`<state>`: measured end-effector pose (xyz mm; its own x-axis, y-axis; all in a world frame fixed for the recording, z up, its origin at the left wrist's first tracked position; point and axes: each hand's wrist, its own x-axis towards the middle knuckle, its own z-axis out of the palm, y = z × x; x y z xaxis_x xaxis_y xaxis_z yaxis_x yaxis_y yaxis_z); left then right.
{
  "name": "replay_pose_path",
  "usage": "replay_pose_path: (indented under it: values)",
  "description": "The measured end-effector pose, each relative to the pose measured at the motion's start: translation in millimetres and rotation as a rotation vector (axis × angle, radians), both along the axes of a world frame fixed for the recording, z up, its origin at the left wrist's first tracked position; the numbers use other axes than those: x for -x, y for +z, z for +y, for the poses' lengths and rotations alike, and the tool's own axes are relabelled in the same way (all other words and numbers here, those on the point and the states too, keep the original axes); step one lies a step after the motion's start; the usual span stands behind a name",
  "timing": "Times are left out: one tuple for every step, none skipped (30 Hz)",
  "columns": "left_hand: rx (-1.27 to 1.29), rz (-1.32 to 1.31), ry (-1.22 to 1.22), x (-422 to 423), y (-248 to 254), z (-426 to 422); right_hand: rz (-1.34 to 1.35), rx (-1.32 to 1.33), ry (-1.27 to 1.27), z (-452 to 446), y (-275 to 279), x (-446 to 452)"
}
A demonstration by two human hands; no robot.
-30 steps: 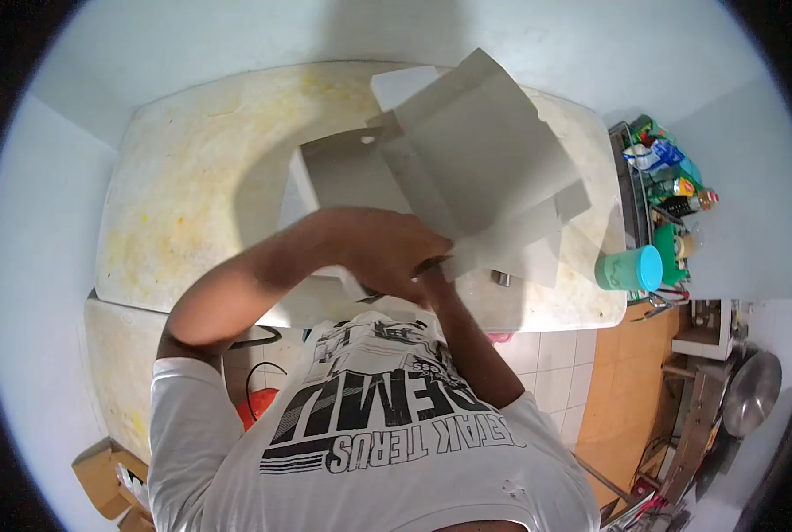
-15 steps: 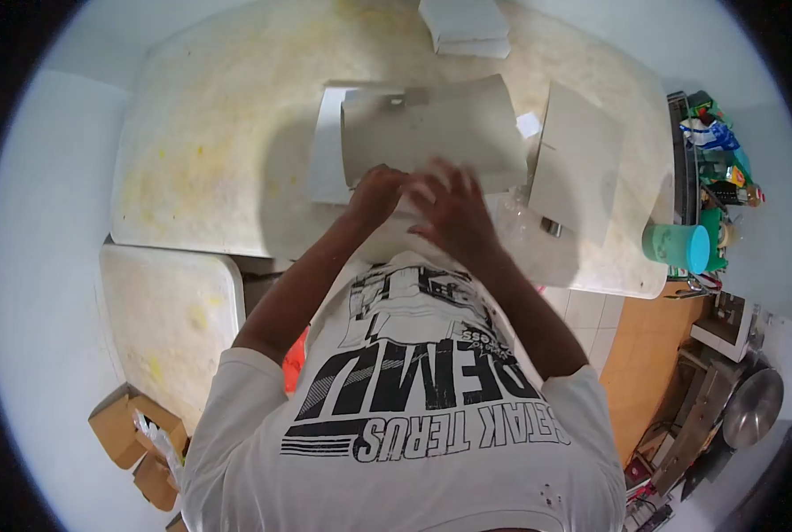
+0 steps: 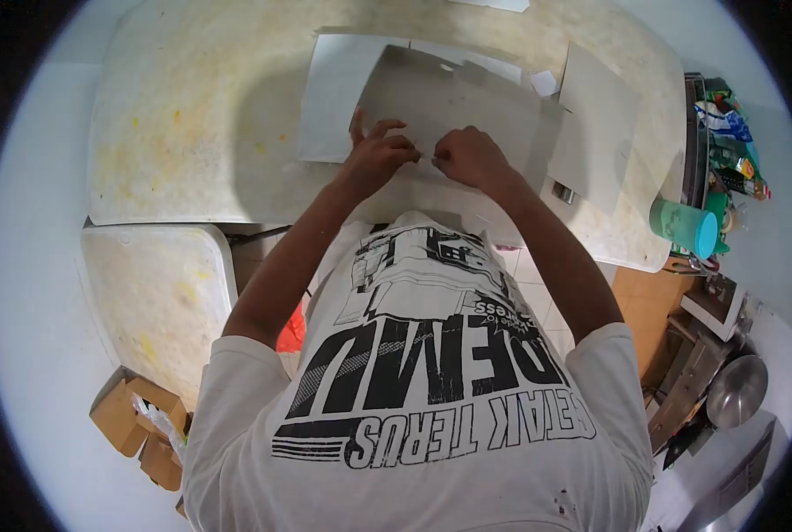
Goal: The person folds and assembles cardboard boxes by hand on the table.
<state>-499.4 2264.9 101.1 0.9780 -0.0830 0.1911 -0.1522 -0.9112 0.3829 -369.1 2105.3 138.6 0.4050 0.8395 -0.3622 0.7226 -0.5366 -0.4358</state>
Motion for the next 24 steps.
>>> replay_pose_path:
  values:
    - [-0.019,0.010,0.005,2,1,2,0.055,0.000,-0.007,4,-1,-4]
    - [-0.040,0.019,0.011,4,2,3,0.112,0.030,-0.006,9,-2,-7]
    - [-0.017,0.003,0.067,8,2,4,0.168,0.058,-0.004,15,-1,-11]
    - [0.005,-0.012,0.122,13,1,3,0.224,0.085,-0.004,22,0,-13]
    - [0.027,-0.026,0.176,19,0,1,0.290,0.127,-0.019,28,2,-14]
    - [0.063,-0.058,0.249,23,-3,-1,0.358,0.170,-0.036,35,4,-14]
    - [0.101,-0.089,0.321,27,-6,-5,0.427,0.214,-0.053,41,4,-13]
    - [0.139,-0.118,0.393,30,-8,-10,0.433,0.229,-0.033,46,2,-14]
    - [0.316,-0.149,0.487,34,-6,-15,0.438,0.243,-0.015,50,0,-15]
    - [0.494,-0.180,0.580,36,-3,-21,0.443,0.256,0.003,55,-3,-17]
    - [0.671,-0.210,0.672,37,-2,-25,0.435,0.271,0.012,58,-5,-17]
    - [0.733,-0.170,0.724,35,2,-27,0.428,0.286,0.021,61,-6,-16]
    - [0.801,-0.153,0.789,32,7,-28,0.423,0.301,0.032,63,-6,-15]
    - [0.868,-0.138,0.856,28,13,-27,0.466,0.327,0.022,64,-6,-14]
    - [0.933,-0.125,0.923,26,17,-26,0.507,0.352,0.013,66,-3,-14]
    - [0.936,-0.068,0.931,29,13,-23,0.545,0.375,0.003,67,-2,-15]
    - [0.937,-0.012,0.935,33,6,-18,0.470,0.301,0.051,66,-5,-13]
    - [0.939,0.045,0.936,35,2,-13,0.395,0.228,0.094,63,-10,-8]
    - [1.130,0.081,0.949,36,-2,-10,0.321,0.156,0.136,58,-15,-3]
    - [1.323,0.120,0.957,38,-6,-8,0.338,0.073,0.069,53,-19,1]
    - [1.515,0.158,0.963,38,-5,-7,0.354,-0.010,0.005,49,-19,5]
    - [1.556,0.182,0.968,38,-4,-6,0.369,-0.095,-0.055,46,-19,9]
    - [1.597,0.204,0.974,39,-2,-4,0.417,-0.136,-0.106,43,-17,13]
    - [1.637,0.226,0.982,40,2,-2,0.465,-0.176,-0.155,40,-12,16]
